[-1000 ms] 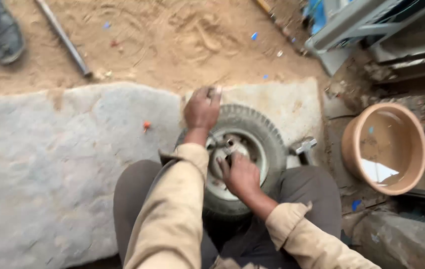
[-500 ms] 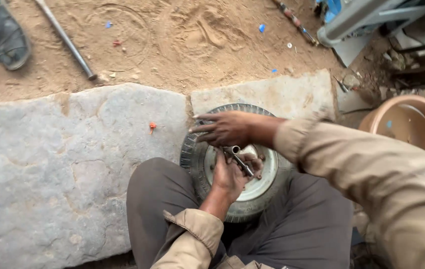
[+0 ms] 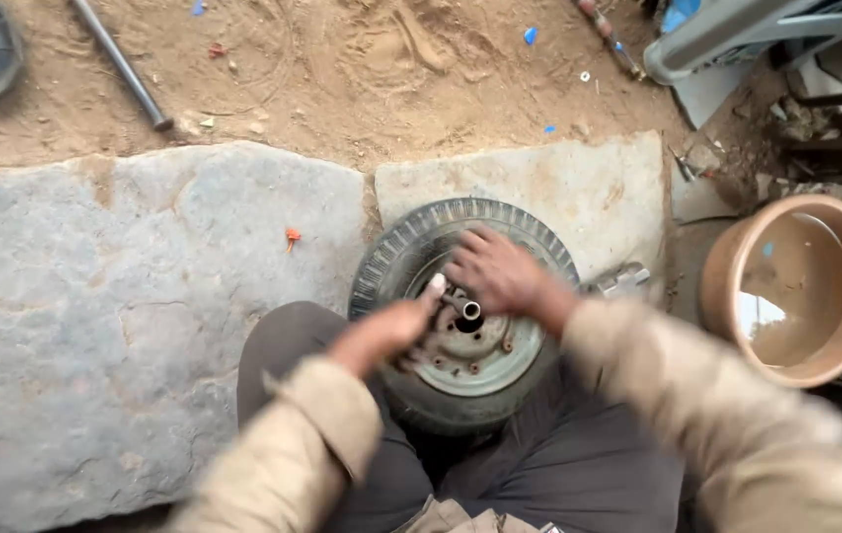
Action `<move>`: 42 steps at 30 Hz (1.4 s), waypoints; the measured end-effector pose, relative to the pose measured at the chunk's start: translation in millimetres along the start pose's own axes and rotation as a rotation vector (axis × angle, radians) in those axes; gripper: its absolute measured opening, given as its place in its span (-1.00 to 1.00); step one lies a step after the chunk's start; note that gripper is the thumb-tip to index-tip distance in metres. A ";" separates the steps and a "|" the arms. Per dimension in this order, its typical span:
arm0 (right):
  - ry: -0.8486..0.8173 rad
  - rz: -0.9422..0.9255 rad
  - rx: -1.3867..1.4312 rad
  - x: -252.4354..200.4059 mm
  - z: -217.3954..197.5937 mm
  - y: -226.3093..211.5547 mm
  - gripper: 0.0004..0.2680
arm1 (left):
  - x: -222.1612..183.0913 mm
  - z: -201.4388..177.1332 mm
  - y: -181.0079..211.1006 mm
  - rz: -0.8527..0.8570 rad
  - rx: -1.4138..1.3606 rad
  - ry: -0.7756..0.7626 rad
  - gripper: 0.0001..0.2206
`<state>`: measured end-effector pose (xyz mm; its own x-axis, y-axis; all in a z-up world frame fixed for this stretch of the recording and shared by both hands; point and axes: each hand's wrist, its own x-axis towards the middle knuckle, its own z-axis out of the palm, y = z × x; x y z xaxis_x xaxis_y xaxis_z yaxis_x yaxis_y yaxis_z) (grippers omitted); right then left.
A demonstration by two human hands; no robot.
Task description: Repairing a small motorcycle or scooter tire by removing and inspecting the valve and rim components.
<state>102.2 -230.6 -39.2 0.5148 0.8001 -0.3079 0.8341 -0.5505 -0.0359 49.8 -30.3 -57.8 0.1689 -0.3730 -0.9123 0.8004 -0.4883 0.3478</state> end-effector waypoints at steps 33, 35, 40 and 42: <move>-0.146 0.693 1.052 -8.0 59.7 -84.4 -0.67 | 41.5 2.5 72.5 0.823 -0.022 1.038 -0.78; -0.104 0.667 0.772 -22.7 -30.6 -67.2 -0.59 | 4.5 23.3 32.9 0.730 -0.024 1.048 -0.76; 0.536 0.038 -0.069 -3.1 -56.1 -8.4 -0.42 | 29.4 71.7 -45.3 0.597 0.049 1.230 -0.69; 0.135 -0.282 -0.139 19.3 -39.3 11.3 -0.76 | 33.6 82.0 -41.3 0.386 -0.186 1.115 -0.65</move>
<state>129.4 -211.9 -8.2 0.2741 0.9455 -0.1758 0.9615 -0.2729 0.0313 -24.8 -87.4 -85.1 0.7493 0.4654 -0.4711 0.6425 -0.3385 0.6875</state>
